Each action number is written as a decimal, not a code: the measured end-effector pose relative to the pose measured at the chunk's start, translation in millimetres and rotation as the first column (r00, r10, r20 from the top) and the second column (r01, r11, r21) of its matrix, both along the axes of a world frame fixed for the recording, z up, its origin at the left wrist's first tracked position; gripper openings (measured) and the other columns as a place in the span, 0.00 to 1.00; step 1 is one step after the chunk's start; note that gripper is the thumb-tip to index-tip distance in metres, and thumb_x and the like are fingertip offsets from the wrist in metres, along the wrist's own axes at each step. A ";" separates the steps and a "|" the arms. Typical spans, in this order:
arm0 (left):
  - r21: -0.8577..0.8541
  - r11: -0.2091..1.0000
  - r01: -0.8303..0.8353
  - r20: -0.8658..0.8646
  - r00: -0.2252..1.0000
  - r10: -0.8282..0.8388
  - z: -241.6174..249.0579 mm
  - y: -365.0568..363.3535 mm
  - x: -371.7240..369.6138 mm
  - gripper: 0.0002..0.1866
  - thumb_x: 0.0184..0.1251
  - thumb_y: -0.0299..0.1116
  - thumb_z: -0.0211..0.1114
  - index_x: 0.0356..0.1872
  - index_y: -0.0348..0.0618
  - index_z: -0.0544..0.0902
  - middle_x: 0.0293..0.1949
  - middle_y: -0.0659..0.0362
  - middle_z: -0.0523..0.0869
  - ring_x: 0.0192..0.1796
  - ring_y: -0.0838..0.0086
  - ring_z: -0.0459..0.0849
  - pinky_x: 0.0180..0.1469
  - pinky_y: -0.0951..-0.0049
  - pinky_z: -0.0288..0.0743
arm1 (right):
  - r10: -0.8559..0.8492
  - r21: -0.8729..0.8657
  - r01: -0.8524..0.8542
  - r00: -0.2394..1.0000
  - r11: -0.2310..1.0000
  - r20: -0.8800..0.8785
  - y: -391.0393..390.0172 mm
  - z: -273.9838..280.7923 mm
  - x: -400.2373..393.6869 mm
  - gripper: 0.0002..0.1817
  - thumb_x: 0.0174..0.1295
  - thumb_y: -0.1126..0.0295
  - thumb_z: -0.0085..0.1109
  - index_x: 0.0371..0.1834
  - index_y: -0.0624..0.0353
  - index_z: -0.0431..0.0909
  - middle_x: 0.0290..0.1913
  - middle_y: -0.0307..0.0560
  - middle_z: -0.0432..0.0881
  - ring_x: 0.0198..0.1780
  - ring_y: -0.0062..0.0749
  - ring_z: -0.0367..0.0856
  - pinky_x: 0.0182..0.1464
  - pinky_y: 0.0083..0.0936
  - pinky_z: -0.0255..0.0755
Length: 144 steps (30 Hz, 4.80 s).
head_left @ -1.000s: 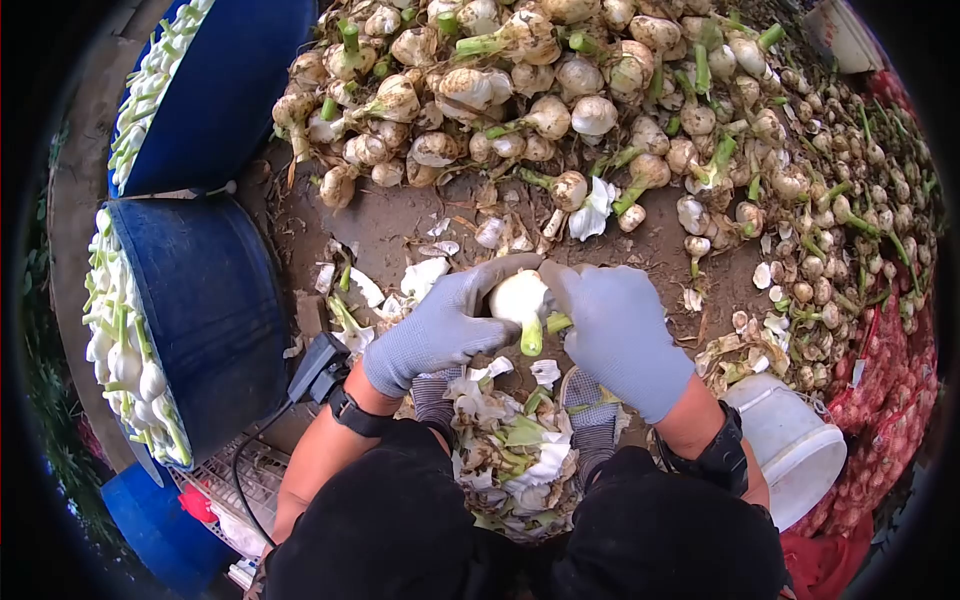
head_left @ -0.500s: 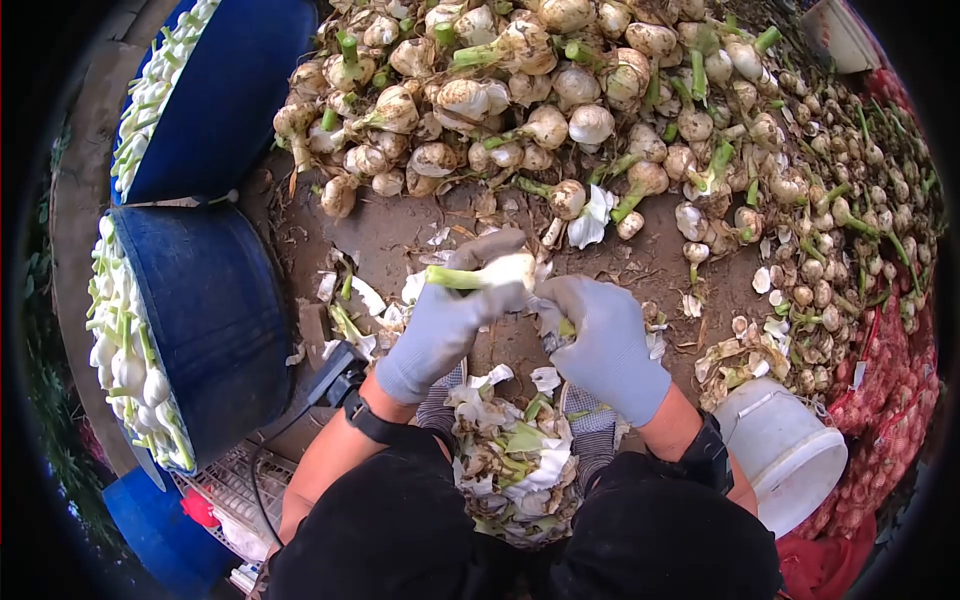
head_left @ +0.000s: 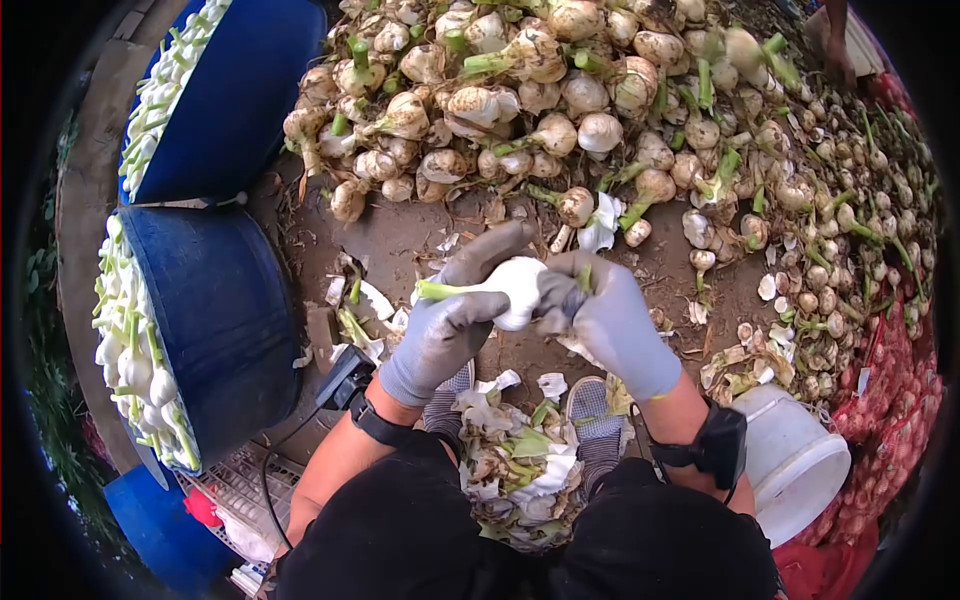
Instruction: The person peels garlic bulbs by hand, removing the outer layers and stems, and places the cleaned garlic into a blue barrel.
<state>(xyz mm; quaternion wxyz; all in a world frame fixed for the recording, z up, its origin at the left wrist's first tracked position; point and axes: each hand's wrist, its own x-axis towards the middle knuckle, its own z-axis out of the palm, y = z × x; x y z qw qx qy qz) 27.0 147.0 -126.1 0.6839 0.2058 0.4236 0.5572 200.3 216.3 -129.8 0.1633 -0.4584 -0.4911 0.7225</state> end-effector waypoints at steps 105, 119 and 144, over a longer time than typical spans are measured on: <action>-0.134 0.991 -0.004 0.254 0.966 0.039 -4.0 2.9 1.6 0.32 0.73 0.41 0.56 0.74 0.46 0.57 0.48 0.56 0.83 0.39 0.75 0.82 0.33 0.82 0.70 | -0.026 0.756 -0.351 0.899 0.552 0.436 1.9 -10.2 4.1 0.12 0.69 0.66 0.56 0.37 0.64 0.82 0.24 0.40 0.82 0.24 0.26 0.80 0.25 0.24 0.71; 0.181 0.916 0.357 -0.957 0.280 0.080 -11.6 11.4 -13.5 0.31 0.62 0.45 0.71 0.58 0.31 0.75 0.53 0.55 0.82 0.52 0.70 0.84 0.54 0.75 0.78 | -0.201 -0.161 0.170 0.959 0.972 -0.202 -15.9 -24.7 -2.9 0.16 0.67 0.82 0.48 0.57 0.64 0.73 0.49 0.44 0.82 0.36 0.26 0.83 0.37 0.21 0.77; -0.040 0.995 -0.091 -0.074 0.993 0.088 -23.0 -20.2 2.9 0.18 0.80 0.41 0.50 0.57 0.36 0.74 0.49 0.56 0.82 0.52 0.72 0.81 0.55 0.68 0.78 | 0.131 -0.004 -0.131 0.991 0.991 -0.031 -35.3 -12.1 -4.2 0.16 0.69 0.62 0.57 0.44 0.68 0.80 0.32 0.48 0.84 0.34 0.27 0.84 0.37 0.23 0.74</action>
